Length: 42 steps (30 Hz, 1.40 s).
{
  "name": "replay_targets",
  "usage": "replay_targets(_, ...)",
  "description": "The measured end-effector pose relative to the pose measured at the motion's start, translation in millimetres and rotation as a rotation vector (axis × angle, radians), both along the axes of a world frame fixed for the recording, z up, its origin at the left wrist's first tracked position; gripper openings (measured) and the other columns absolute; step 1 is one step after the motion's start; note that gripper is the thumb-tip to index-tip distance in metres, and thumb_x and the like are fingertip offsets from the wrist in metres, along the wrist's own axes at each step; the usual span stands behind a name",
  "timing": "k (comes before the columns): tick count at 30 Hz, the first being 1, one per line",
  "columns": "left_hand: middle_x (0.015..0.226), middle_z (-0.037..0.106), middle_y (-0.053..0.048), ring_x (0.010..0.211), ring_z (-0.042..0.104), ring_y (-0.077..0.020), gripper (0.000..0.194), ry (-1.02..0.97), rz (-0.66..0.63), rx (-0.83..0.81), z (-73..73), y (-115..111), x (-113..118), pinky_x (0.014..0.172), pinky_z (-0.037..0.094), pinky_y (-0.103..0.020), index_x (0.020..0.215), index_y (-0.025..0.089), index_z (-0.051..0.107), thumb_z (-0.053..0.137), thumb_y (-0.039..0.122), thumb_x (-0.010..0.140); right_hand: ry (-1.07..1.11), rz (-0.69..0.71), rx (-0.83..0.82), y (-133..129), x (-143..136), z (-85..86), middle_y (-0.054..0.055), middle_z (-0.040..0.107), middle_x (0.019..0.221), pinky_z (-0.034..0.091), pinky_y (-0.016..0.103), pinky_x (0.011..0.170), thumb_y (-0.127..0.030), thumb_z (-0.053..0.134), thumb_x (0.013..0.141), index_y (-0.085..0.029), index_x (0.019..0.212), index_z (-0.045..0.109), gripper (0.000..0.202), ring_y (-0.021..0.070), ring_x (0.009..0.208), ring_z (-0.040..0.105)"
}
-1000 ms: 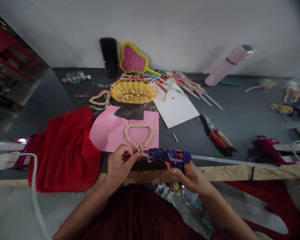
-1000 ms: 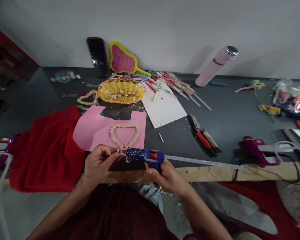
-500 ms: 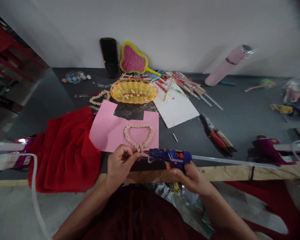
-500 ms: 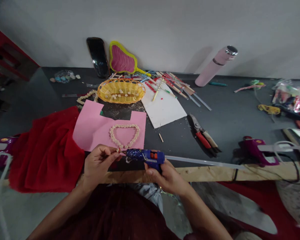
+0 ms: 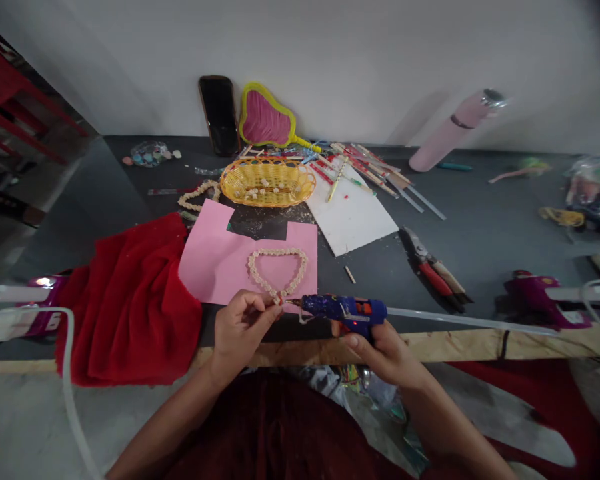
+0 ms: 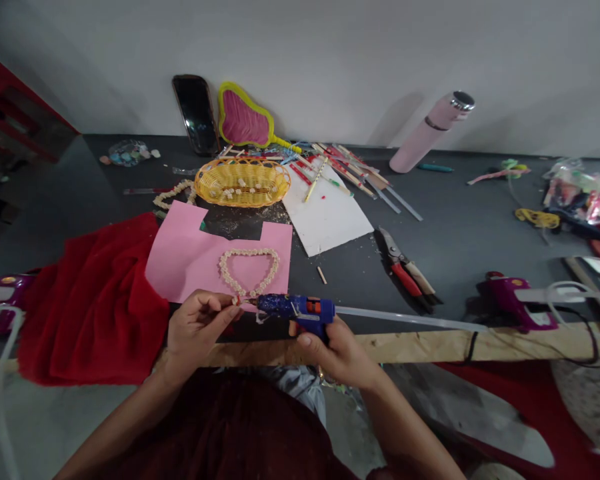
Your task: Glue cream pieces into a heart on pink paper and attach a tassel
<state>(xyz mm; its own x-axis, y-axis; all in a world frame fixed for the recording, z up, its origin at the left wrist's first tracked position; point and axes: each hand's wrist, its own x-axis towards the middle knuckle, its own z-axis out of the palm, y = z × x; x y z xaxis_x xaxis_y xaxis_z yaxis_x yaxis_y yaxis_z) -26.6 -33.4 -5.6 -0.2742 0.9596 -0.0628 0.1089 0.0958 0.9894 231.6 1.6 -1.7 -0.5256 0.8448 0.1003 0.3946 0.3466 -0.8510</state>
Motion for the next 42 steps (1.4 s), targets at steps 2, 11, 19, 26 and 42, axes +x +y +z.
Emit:
replay_targets(2,0.082,0.071,-0.002,0.069,0.068,-0.0127,0.023,0.018,-0.002,0.009,-0.1,-0.1,-0.1,0.060,0.054,-0.021,0.072,0.020,0.051,0.070,0.031,0.077,0.061,0.015,-0.105,0.0,-0.4,-0.3,0.008,0.068,0.101,0.053,0.033,0.082,-0.037,0.052,0.092,-0.022,0.111,0.061,0.026,0.0206,0.092,0.063)
replay_targets(11,0.085,0.071,-0.003,0.071,0.068,-0.0132,0.022,0.048,-0.025,0.001,-1.8,-3.5,-0.4,0.059,0.056,-0.021,0.075,0.019,0.053,0.071,0.030,0.077,0.344,-0.227,-0.497,20.7,4.8,-0.3,0.005,0.063,0.081,0.048,0.029,0.062,-0.050,0.041,0.094,-0.021,0.107,0.057,0.035,0.0169,0.068,0.058)
replay_targets(19,0.081,0.070,-0.001,0.066,0.067,-0.0117,0.024,-0.097,-0.022,-0.012,0.8,-0.6,2.0,0.058,0.056,-0.020,0.080,0.019,0.053,0.073,0.030,0.075,0.315,-0.533,-0.568,68.3,22.0,1.0,0.005,0.066,0.072,0.049,0.029,0.054,-0.057,0.050,0.087,-0.019,0.099,0.062,0.041,0.0191,0.063,0.062)
replay_targets(26,0.085,0.071,-0.002,0.073,0.069,-0.0133,0.022,0.000,0.003,0.044,-1.0,-5.4,2.3,0.066,0.057,-0.022,0.087,0.019,0.056,0.072,0.027,0.075,0.168,-0.547,-0.524,94.4,42.5,-14.8,0.008,0.069,0.078,0.052,0.031,0.055,-0.060,0.055,0.082,-0.018,0.086,0.063,0.043,0.0173,0.057,0.061)
replay_targets(42,0.083,0.070,-0.001,0.075,0.069,-0.0127,0.034,-0.221,0.026,-0.003,8.6,-1.3,2.0,0.066,0.056,-0.021,0.094,0.019,0.053,0.077,0.027,0.070,-0.020,-0.336,0.002,25.3,-25.1,48.3,0.007,0.063,0.076,0.047,0.031,0.057,-0.048,0.050,0.090,-0.026,0.106,0.062,0.030,0.0185,0.064,0.058)
